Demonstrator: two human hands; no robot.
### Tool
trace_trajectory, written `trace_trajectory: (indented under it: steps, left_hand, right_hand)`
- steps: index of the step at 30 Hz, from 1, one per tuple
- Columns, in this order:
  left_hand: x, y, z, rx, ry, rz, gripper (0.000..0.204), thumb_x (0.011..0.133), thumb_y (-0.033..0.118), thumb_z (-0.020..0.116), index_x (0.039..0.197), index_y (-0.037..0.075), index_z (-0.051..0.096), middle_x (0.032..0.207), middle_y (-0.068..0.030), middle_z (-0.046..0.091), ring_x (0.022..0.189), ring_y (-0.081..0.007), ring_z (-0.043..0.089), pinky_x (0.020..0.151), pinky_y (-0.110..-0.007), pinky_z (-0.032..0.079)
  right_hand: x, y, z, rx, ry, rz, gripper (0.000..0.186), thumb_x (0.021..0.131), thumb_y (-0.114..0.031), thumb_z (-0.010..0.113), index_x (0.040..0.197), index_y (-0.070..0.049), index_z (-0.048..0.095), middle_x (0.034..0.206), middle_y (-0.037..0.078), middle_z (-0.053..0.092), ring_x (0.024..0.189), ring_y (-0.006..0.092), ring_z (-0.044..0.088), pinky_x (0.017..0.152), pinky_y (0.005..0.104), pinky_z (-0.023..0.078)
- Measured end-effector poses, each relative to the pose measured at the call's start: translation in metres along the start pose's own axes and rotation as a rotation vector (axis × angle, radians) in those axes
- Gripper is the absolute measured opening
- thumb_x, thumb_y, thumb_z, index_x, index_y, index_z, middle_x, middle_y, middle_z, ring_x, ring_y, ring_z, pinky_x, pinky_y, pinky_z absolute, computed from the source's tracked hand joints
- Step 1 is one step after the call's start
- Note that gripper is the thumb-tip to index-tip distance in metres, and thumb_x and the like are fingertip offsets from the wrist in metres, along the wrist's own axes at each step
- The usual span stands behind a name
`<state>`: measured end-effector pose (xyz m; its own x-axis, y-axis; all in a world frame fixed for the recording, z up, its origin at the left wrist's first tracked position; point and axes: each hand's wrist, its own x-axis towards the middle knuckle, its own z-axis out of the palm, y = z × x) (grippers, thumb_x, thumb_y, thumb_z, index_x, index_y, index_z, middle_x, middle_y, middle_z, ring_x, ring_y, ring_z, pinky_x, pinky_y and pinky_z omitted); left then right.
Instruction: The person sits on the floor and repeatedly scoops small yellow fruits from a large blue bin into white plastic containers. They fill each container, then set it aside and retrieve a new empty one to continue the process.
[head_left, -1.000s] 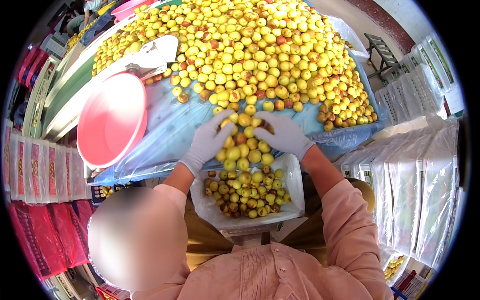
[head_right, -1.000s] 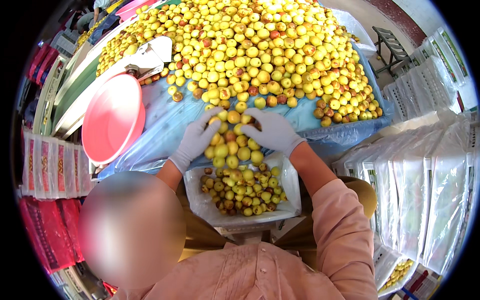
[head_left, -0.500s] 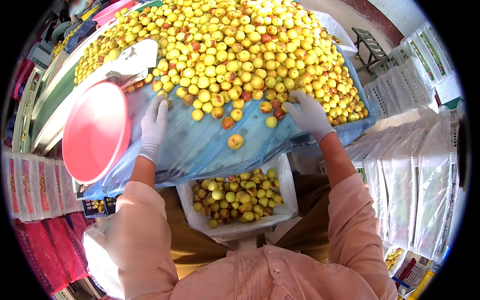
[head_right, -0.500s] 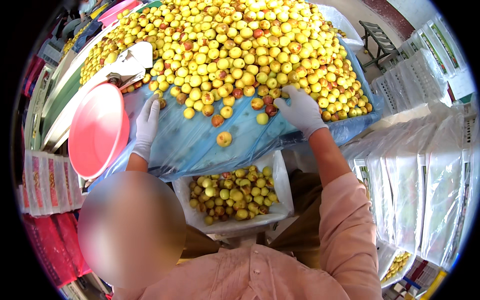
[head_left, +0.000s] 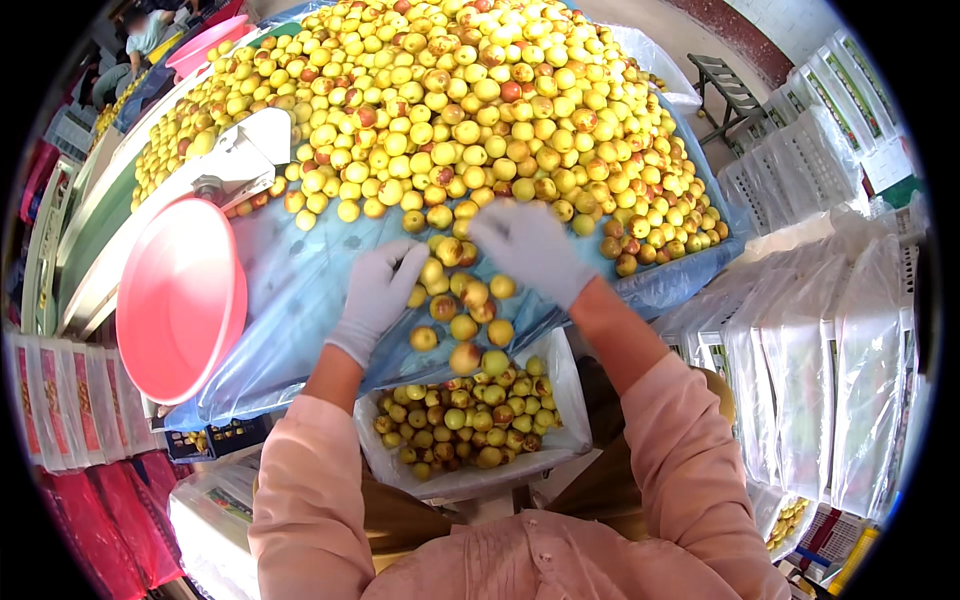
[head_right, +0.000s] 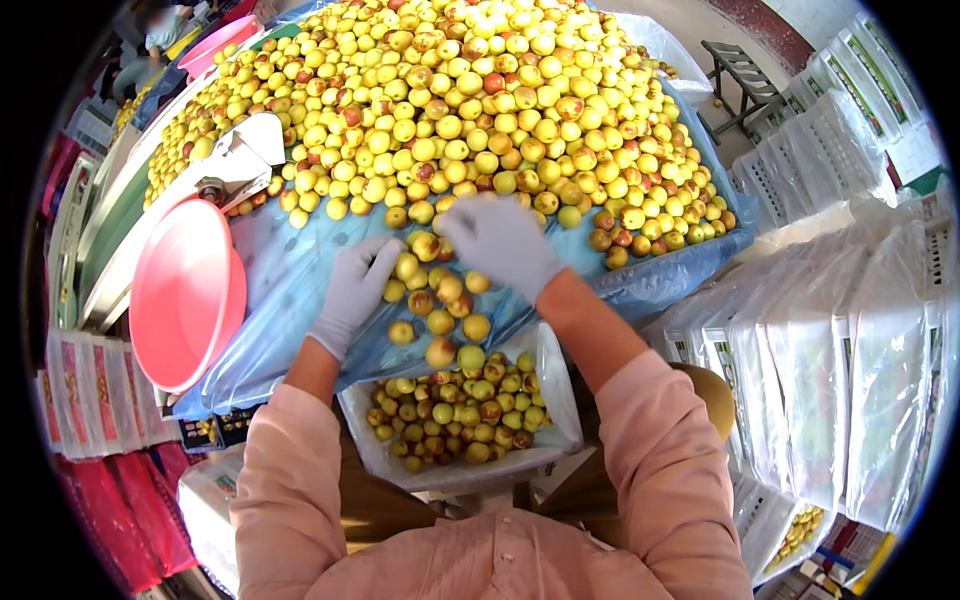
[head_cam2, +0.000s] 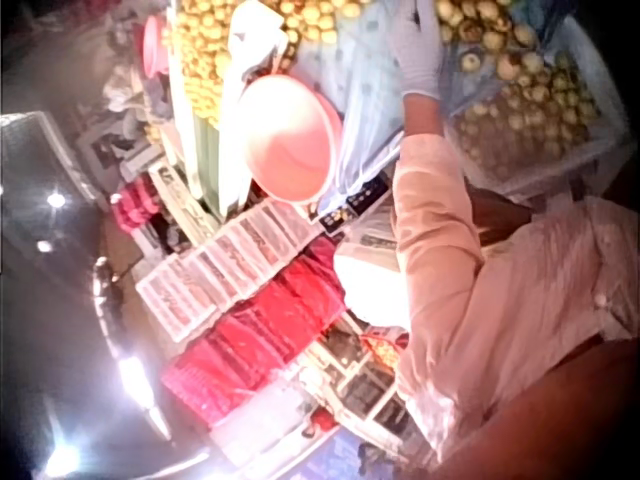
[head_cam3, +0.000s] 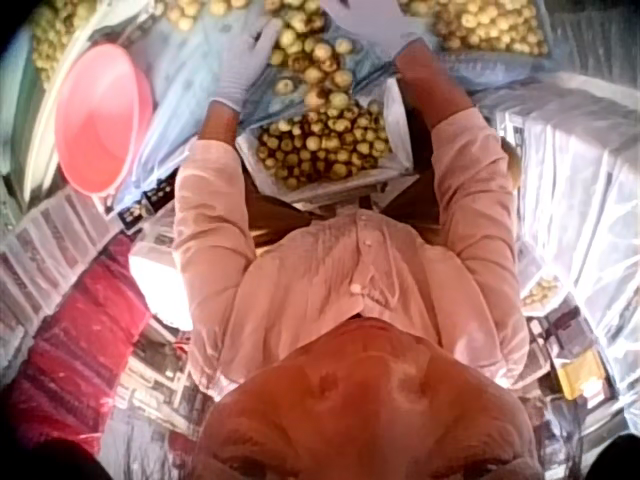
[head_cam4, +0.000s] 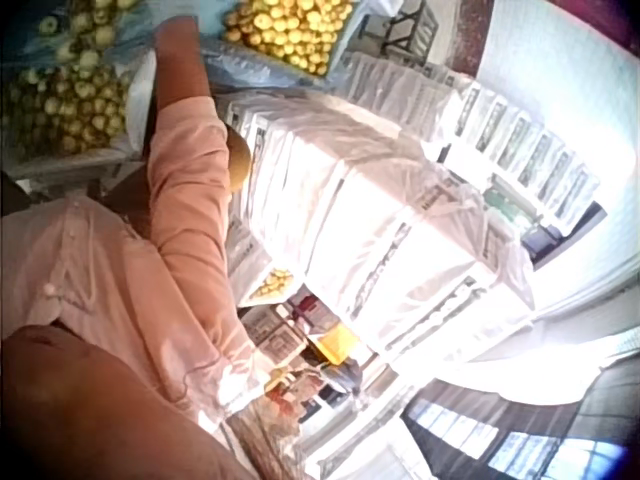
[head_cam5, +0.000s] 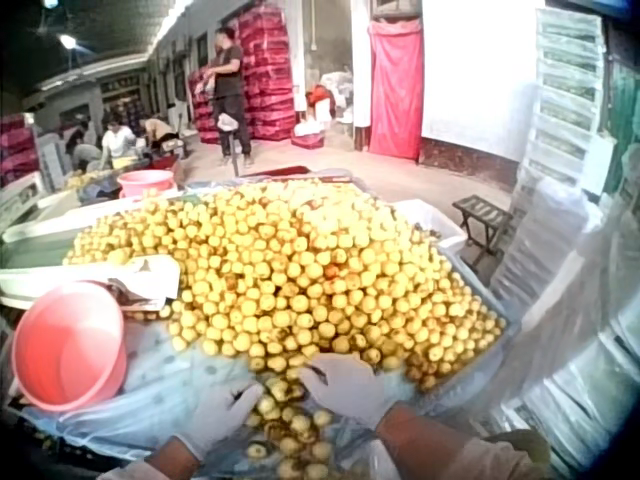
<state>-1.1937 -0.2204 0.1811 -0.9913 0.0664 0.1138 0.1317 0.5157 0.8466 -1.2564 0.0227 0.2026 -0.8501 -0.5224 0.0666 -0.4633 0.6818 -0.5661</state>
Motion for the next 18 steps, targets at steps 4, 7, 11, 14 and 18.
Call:
trace_trajectory:
  steps: [4,7,11,14,18]
  left_hand:
    - [-0.016,-0.011,0.008,-0.041,0.06,0.055,0.024,0.1,0.022,0.066,0.102,-0.001,0.073,0.095,-0.017,0.072,0.089,-0.0304,0.069,0.082,-0.036,0.053]
    - [-0.021,-0.014,0.013,-0.119,0.091,-0.04,0.022,0.1,0.019,0.066,0.104,-0.001,0.074,0.099,-0.0162,0.073,0.091,-0.0291,0.07,0.085,-0.035,0.054]
    - [-0.024,-0.008,0.018,-0.088,0.163,0.036,0.019,0.098,0.017,0.066,0.106,0.002,0.074,0.098,-0.0149,0.073,0.091,-0.028,0.07,0.085,-0.036,0.054]
    - [-0.031,-0.002,0.028,0.044,0.184,0.151,0.016,0.095,0.015,0.069,0.104,0.004,0.074,0.098,-0.0139,0.073,0.09,-0.0307,0.069,0.085,-0.037,0.054]
    - [-0.052,0.016,0.039,0.17,0.1,0.261,0.014,0.089,0.015,0.073,0.1,0.007,0.074,0.094,-0.0115,0.072,0.094,-0.0345,0.066,0.089,-0.042,0.053]
  right_hand:
    - [0.061,0.04,-0.017,-0.327,0.37,-0.066,0.015,0.093,-0.021,0.063,0.098,-0.011,0.072,0.099,0.009,0.073,0.1,0.0315,0.069,0.084,0.044,0.055]
    - [0.091,0.036,0.0,-0.67,0.253,0.01,0.016,0.091,-0.018,0.066,0.104,-0.012,0.071,0.101,0.006,0.073,0.101,0.0261,0.069,0.085,0.0403,0.055]
    - [0.105,0.031,0.009,-0.664,0.155,0.15,0.015,0.091,-0.015,0.06,0.102,-0.013,0.07,0.095,0.009,0.074,0.097,0.0301,0.069,0.082,0.0432,0.056]
    - [0.106,0.027,-0.002,-0.562,0.062,0.218,0.024,0.097,-0.025,0.059,0.114,-0.013,0.07,0.106,0.008,0.075,0.099,0.0273,0.071,0.086,0.0421,0.056]
    - [0.082,0.016,-0.001,-0.355,0.017,0.2,0.032,0.091,-0.034,0.059,0.11,-0.012,0.072,0.101,0.011,0.075,0.096,0.0304,0.073,0.082,0.0461,0.058]
